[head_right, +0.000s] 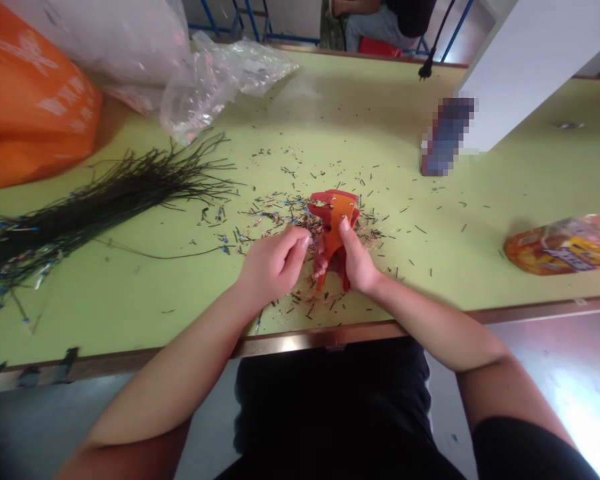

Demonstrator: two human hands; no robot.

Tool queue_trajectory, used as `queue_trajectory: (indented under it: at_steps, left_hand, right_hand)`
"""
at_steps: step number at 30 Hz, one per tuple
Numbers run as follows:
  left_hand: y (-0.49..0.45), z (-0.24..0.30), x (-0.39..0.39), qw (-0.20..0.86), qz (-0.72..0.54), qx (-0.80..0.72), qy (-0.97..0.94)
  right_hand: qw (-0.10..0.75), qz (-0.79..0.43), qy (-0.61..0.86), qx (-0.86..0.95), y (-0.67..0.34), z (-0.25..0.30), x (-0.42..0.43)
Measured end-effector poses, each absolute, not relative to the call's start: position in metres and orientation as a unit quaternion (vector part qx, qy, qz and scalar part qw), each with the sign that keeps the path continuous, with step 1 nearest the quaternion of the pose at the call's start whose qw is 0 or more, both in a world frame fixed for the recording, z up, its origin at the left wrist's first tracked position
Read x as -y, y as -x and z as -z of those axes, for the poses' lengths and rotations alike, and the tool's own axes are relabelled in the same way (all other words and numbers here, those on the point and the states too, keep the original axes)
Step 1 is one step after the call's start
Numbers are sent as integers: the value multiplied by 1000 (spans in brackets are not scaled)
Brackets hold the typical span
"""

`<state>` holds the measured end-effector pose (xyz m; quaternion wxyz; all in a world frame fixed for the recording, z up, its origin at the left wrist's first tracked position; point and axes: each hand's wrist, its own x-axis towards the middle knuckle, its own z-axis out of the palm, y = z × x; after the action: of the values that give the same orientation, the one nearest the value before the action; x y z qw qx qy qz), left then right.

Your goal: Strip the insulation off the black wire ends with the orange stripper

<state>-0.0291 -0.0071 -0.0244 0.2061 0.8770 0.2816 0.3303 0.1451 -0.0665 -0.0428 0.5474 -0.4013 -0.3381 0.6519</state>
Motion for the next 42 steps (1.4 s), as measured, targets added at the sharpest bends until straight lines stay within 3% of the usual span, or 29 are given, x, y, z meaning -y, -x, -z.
queue_trajectory:
  at_steps: [4,9,20,42]
  left_hand:
    - [34,22,-4,285,-360,-300,-836]
    - [36,27,-14,289,-334,-327,-836]
    - [43,41,-20,328,-352,-354,-802]
    - [36,37,-9,304,-445,-308,-784]
  right_hand:
    - [493,-746,318,315,-163,33,64]
    - [440,-791,286,315,-171,40,68]
    - [454,-787,275,314,-171,39,69]
    - [431,-746,290,416,-168,45,71]
